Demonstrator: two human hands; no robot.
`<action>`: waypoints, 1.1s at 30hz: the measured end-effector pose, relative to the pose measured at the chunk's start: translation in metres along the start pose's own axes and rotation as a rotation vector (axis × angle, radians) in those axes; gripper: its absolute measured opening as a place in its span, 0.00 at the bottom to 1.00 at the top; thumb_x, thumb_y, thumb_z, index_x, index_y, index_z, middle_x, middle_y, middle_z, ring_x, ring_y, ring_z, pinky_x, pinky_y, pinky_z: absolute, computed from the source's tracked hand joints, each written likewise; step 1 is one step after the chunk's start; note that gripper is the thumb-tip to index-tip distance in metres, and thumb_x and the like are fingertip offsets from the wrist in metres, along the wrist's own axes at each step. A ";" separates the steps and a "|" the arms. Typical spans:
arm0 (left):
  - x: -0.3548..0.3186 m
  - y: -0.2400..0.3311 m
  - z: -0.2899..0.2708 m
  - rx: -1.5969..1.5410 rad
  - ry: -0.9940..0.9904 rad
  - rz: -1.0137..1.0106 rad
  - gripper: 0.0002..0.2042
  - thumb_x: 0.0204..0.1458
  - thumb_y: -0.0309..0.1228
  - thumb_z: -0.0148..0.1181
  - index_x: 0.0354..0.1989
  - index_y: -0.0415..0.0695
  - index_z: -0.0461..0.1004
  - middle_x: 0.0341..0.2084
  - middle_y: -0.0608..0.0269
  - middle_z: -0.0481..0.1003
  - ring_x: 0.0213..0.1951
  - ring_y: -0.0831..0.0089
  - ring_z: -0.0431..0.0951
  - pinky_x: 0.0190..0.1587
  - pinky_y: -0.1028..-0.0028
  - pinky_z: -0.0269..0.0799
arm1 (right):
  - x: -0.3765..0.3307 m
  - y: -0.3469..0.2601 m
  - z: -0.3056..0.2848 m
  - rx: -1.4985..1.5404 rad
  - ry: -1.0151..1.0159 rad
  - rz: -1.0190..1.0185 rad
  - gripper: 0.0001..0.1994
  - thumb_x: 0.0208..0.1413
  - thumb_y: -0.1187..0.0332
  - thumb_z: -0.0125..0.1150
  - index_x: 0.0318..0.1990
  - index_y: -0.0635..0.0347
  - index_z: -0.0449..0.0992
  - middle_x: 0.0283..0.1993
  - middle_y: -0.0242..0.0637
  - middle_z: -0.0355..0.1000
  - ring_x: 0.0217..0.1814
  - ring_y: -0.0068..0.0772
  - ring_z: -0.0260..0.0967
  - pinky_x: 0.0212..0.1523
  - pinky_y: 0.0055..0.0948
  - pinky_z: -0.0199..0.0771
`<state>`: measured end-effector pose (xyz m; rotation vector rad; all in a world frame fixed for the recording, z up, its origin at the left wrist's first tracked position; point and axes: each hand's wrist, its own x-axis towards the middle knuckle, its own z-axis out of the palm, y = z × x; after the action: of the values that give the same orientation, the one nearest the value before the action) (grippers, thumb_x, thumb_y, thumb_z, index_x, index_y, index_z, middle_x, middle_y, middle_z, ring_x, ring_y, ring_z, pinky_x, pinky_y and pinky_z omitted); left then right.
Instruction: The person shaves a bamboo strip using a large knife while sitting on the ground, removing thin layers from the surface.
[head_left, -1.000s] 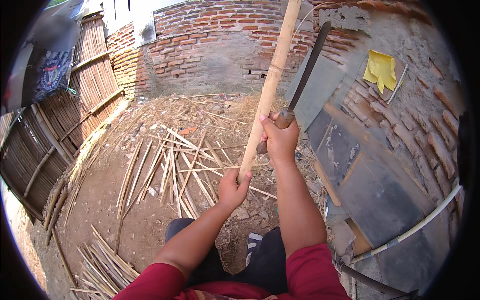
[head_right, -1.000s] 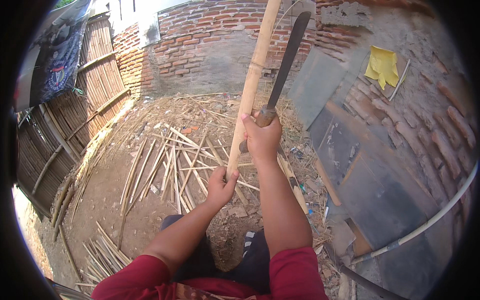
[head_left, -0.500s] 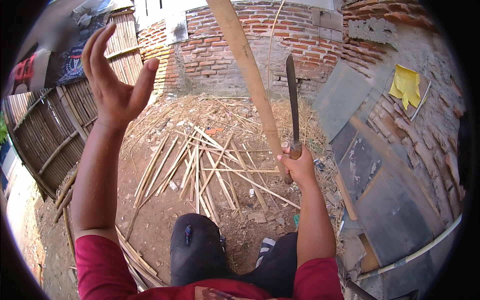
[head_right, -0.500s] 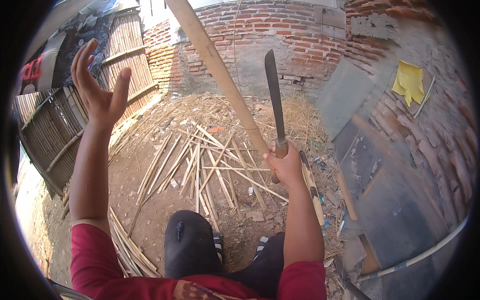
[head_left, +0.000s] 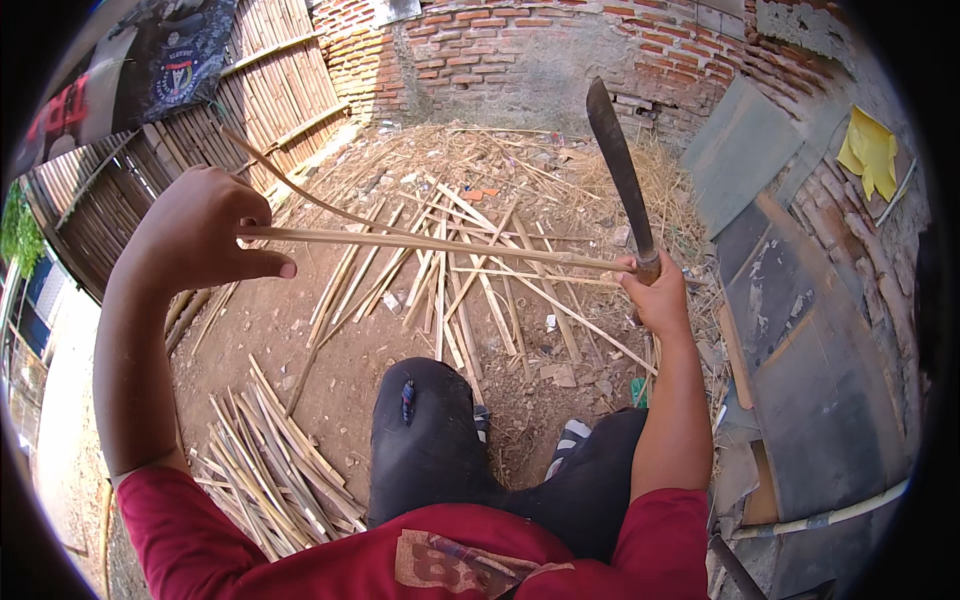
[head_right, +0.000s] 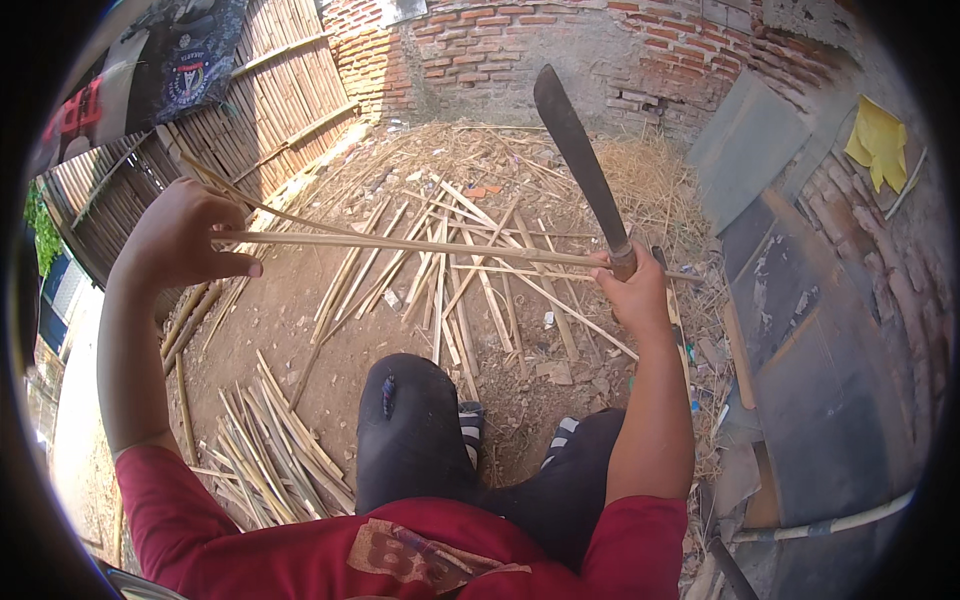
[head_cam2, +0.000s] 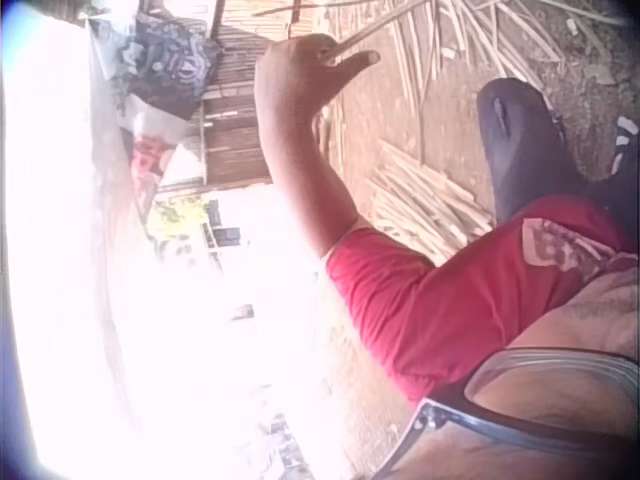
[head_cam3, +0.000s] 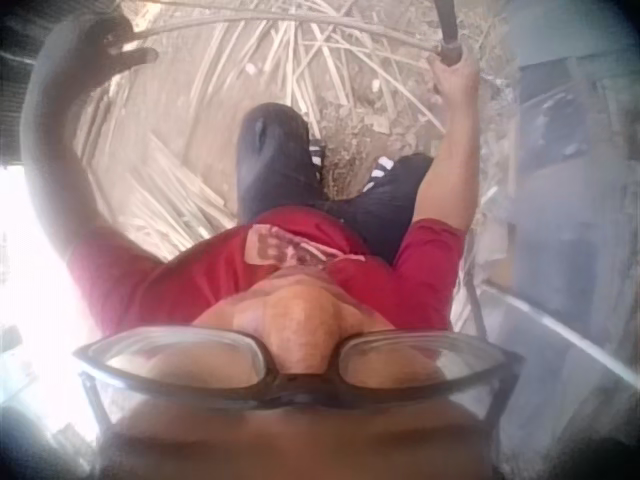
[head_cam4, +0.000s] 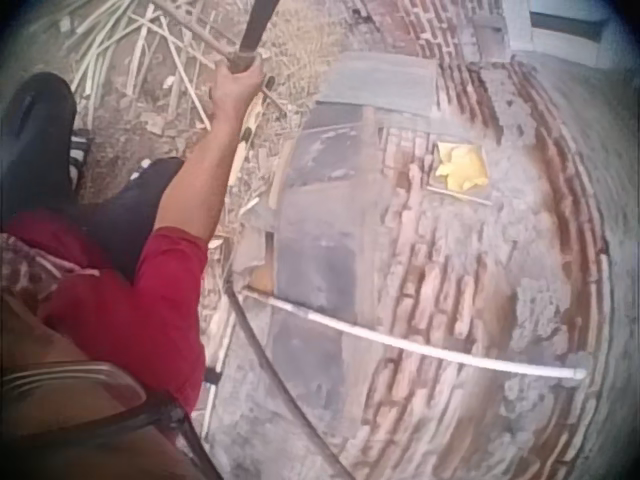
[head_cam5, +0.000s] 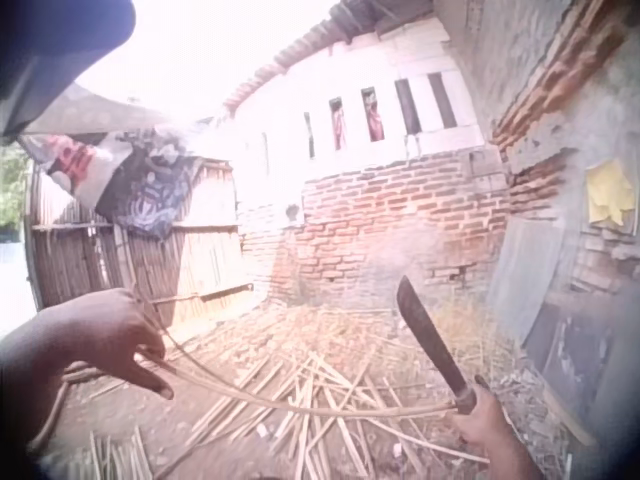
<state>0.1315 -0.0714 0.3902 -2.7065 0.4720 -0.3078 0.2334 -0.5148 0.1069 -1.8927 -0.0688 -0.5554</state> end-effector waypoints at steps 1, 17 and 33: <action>-0.001 -0.002 0.010 -0.023 -0.090 -0.053 0.18 0.37 0.45 0.81 0.26 0.44 0.82 0.21 0.61 0.79 0.28 0.63 0.81 0.34 0.63 0.74 | 0.002 0.001 0.005 0.000 -0.015 -0.008 0.11 0.52 0.77 0.70 0.44 0.59 0.80 0.40 0.32 0.82 0.41 0.24 0.79 0.46 0.30 0.76; -0.045 0.089 0.317 -1.582 -0.758 -0.241 0.22 0.67 0.53 0.53 0.41 0.43 0.77 0.21 0.73 0.67 0.23 0.79 0.66 0.27 0.74 0.63 | -0.007 -0.012 0.001 -0.405 -0.172 0.078 0.22 0.51 0.63 0.75 0.51 0.63 0.77 0.46 0.51 0.79 0.49 0.46 0.79 0.50 0.38 0.75; 0.001 0.095 0.257 -1.862 -0.322 -0.620 0.10 0.54 0.28 0.64 0.41 0.47 0.69 0.17 0.75 0.64 0.13 0.85 0.56 0.13 0.79 0.45 | -0.025 -0.040 0.033 -0.506 -0.203 -0.479 0.20 0.41 0.73 0.73 0.45 0.57 0.75 0.42 0.42 0.77 0.45 0.52 0.76 0.44 0.45 0.75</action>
<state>0.1762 -0.0716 0.1197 -4.4419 -0.6064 0.9360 0.2099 -0.4647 0.1225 -2.4412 -0.5721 -0.7495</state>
